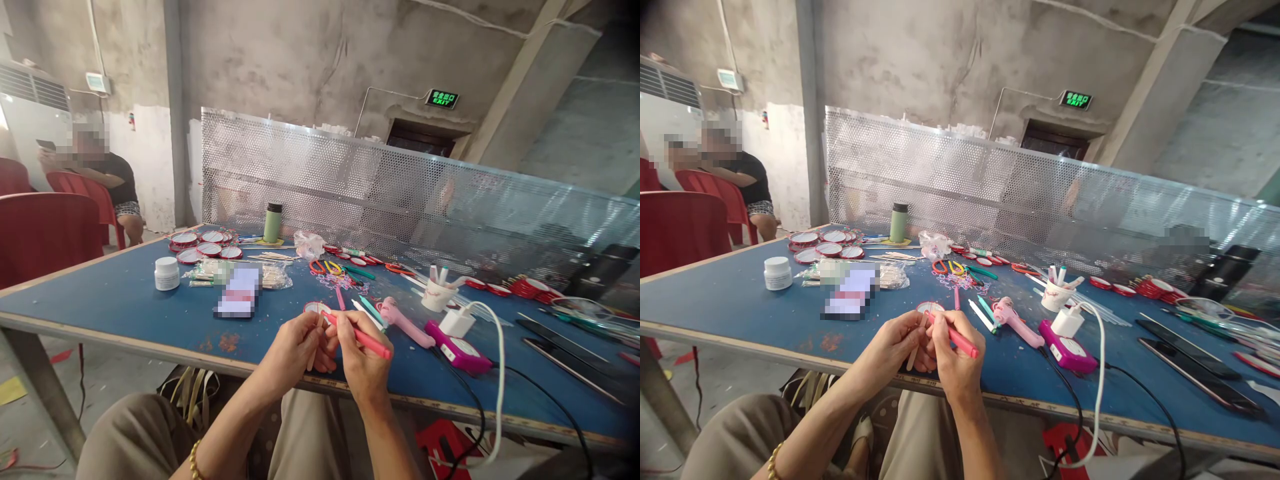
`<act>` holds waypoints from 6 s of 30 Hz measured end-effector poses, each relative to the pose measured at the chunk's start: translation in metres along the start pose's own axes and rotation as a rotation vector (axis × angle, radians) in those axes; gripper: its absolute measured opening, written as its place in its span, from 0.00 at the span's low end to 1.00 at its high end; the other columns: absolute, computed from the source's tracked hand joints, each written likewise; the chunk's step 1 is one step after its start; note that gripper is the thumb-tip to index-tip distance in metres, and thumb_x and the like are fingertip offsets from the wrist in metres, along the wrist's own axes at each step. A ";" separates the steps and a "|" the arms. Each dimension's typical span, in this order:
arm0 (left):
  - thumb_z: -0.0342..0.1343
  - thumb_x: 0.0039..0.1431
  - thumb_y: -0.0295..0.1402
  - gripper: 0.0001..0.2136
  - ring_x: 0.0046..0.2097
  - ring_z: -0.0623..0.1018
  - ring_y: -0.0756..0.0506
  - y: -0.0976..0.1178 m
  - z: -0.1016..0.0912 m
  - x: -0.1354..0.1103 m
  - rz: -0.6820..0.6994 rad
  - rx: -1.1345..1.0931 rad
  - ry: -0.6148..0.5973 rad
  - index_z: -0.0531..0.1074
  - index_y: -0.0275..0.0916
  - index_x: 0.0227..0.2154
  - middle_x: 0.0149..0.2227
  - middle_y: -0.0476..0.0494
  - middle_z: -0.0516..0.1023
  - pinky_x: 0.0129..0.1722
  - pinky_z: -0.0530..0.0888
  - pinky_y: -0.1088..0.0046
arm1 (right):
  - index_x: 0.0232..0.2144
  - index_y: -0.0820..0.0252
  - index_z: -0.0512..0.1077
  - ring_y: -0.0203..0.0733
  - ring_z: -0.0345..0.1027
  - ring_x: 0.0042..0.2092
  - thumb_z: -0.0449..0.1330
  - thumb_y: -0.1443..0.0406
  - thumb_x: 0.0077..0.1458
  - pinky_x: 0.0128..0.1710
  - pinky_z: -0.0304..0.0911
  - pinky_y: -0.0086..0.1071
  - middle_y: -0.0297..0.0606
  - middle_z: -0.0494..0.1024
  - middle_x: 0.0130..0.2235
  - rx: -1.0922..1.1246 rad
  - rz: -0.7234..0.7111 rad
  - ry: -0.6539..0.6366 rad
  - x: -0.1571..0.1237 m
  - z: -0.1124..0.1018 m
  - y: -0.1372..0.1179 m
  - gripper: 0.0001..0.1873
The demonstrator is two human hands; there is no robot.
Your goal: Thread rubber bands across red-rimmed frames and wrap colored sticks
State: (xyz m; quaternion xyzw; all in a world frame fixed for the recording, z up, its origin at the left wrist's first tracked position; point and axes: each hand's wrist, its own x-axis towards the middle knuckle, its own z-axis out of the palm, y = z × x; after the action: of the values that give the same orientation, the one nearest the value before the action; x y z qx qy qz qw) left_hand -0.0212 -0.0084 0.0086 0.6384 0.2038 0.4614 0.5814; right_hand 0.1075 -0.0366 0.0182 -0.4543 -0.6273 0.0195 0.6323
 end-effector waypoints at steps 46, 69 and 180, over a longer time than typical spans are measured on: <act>0.50 0.64 0.44 0.15 0.22 0.75 0.51 0.002 0.001 -0.001 0.000 0.002 0.000 0.63 0.39 0.27 0.22 0.52 0.72 0.25 0.74 0.76 | 0.29 0.59 0.72 0.33 0.67 0.20 0.56 0.62 0.65 0.23 0.64 0.27 0.29 0.74 0.21 -0.006 -0.032 0.012 0.001 0.000 0.000 0.12; 0.50 0.64 0.44 0.14 0.22 0.77 0.50 -0.001 0.000 -0.001 -0.027 -0.005 -0.004 0.64 0.39 0.29 0.23 0.50 0.75 0.25 0.76 0.76 | 0.29 0.59 0.72 0.31 0.68 0.20 0.56 0.63 0.65 0.22 0.65 0.25 0.29 0.75 0.23 0.054 -0.018 0.028 0.000 0.001 0.000 0.12; 0.53 0.61 0.48 0.17 0.23 0.77 0.49 -0.004 0.000 0.000 -0.048 -0.043 0.011 0.64 0.39 0.29 0.24 0.49 0.75 0.25 0.76 0.75 | 0.27 0.59 0.69 0.30 0.66 0.18 0.56 0.63 0.64 0.21 0.64 0.23 0.29 0.75 0.22 0.053 -0.001 0.022 0.000 0.001 -0.003 0.13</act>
State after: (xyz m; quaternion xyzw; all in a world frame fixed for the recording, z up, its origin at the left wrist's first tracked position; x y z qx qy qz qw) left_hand -0.0198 -0.0076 0.0054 0.6183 0.2122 0.4551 0.6046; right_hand 0.1047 -0.0376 0.0199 -0.4372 -0.6200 0.0307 0.6508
